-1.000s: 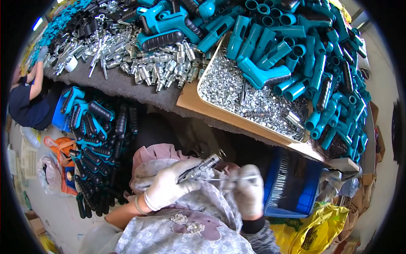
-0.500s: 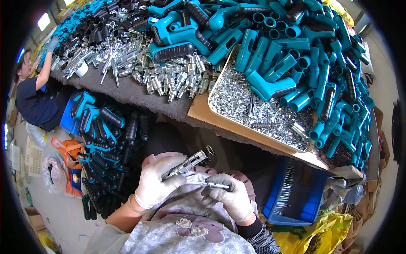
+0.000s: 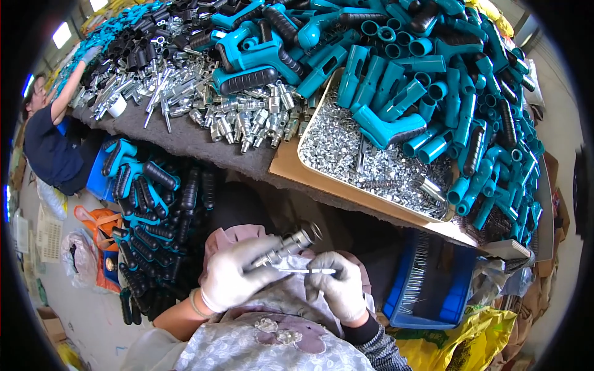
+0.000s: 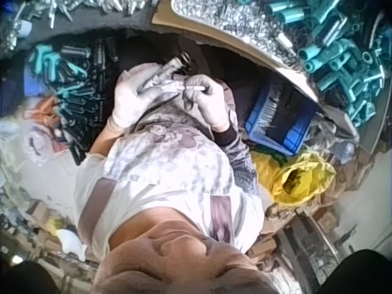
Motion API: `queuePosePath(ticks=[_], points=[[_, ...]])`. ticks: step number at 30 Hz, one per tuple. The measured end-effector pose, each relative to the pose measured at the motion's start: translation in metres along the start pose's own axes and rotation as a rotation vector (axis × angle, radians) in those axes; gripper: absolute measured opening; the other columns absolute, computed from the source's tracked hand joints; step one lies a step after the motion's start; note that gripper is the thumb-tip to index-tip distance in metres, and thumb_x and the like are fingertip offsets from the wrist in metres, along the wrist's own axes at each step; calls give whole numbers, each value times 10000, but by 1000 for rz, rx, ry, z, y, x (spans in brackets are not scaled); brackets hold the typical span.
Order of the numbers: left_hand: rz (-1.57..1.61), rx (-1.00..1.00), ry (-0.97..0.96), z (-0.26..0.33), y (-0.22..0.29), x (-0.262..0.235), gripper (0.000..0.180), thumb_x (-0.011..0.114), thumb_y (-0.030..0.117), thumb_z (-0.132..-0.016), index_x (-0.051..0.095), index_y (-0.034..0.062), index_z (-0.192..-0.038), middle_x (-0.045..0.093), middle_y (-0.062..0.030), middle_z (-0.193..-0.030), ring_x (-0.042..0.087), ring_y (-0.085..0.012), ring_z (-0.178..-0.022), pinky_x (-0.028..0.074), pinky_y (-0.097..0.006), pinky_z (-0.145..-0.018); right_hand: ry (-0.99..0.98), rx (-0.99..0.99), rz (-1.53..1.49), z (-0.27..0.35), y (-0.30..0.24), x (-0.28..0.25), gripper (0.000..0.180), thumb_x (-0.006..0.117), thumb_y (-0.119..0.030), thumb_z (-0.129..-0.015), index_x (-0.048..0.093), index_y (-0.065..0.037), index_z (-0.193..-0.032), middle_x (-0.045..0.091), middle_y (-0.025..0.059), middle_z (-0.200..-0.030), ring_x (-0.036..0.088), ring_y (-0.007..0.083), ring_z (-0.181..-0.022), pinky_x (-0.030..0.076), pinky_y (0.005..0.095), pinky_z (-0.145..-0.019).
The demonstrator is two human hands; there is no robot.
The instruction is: Assembling plastic and metal components of tool handles at a factory workbench.
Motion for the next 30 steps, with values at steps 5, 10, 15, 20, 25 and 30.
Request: queuePosePath(ticks=[5,10,15,20,25,30], points=[[92,-143,53,-8,-16,0,325,715,84,-727,713,-11,-1038,715,-159,-945,700,-287,-880,543,-331,-778,-20,83,53,-2,7,0,119,646,34,-885,622,68,-997,672,123,-838,673,181,-688,547,273,-633],[67,-175,38,-8,-18,4,328,741,94,-706,737,21,-1026,724,-158,-985,705,-300,-904,546,-349,-791,2,108,31,0,6,-5,188,652,40,-888,613,81,-1068,687,135,-901,704,217,-761,576,297,-699],[-59,-24,91,-2,-18,2,338,756,93,-717,737,29,-1048,726,-148,-977,708,-271,-886,546,-324,-782,2,102,69,-1,4,-4,157,646,18,-898,616,69,-1043,681,124,-879,678,174,-720,548,269,-655],[13,-37,7,3,-6,3,398,801,87,-753,697,-6,-1126,733,-138,-966,724,-217,-858,558,-309,-761,158,-51,168,-3,9,-20,103,619,-27,-888,624,29,-974,641,61,-795,570,95,-616,473,234,-573],[1,-13,-125,7,-11,-2,367,833,121,-742,719,21,-1077,733,-134,-972,726,-251,-851,568,-319,-776,471,-186,340,24,-46,-70,92,629,-30,-814,646,2,-898,631,25,-786,541,74,-646,434,220,-586],[-76,159,-161,7,1,8,298,822,197,-746,745,64,-1002,741,-116,-963,725,-289,-877,576,-344,-786,326,-214,529,31,-71,-62,130,608,-96,-786,605,7,-864,571,2,-727,478,58,-602,386,218,-546]])
Point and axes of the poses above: each hand's wrist, its own z-axis away from the middle knuckle, its own x-axis out of the palm, y = z × x, the point moved 6 cm from there along -z, towards the middle knuckle
